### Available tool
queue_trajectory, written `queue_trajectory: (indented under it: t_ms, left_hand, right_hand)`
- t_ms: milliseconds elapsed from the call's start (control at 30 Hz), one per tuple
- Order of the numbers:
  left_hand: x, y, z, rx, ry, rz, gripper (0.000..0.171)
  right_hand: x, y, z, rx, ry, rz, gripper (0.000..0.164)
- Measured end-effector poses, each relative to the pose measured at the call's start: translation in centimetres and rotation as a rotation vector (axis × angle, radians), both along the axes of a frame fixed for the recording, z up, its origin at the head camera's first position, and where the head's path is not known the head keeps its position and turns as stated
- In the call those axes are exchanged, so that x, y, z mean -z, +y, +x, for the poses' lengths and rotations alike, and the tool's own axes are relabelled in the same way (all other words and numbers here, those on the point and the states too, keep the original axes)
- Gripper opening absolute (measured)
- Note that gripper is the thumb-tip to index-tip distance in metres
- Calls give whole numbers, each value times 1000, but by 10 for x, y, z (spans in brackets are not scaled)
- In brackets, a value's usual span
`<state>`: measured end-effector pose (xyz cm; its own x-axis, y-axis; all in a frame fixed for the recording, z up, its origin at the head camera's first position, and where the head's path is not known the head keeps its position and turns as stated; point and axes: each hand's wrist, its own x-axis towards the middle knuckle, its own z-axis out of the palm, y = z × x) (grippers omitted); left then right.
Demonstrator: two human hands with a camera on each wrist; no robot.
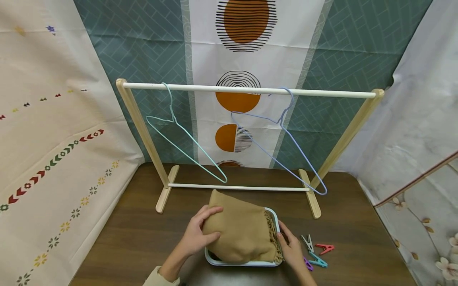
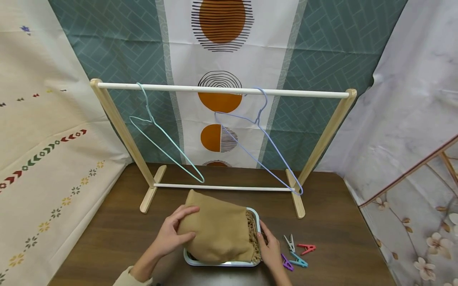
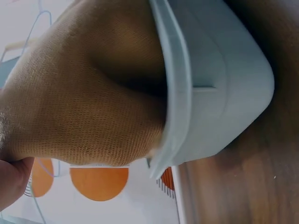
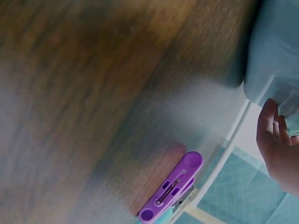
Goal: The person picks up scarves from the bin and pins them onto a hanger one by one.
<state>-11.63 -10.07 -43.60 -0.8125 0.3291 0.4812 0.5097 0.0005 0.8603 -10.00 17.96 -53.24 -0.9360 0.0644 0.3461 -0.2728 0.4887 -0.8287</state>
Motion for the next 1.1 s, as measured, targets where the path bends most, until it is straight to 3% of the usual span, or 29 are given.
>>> queue_trajectory:
  t_ms: [200,367,600,767,1100]
  left_hand:
    - [5,-6,-4,7,69,18,61]
    - [-5,-10,-3,15,124,22,61]
    - [-21,-20,1,22,136,41,60]
    - [-35,-30,1,-1,168,54,61]
    - [-60,-47,-3,-57,188,41,59]
  right_hand:
    - [22,10,-7,-8,0,0,35]
    - [21,11,-8,-12,12,-15,34]
    - [21,11,-6,-11,-19,-5,35]
    - [20,11,-5,-2,-69,9,36]
    - [19,10,-5,-14,-47,-1,35]
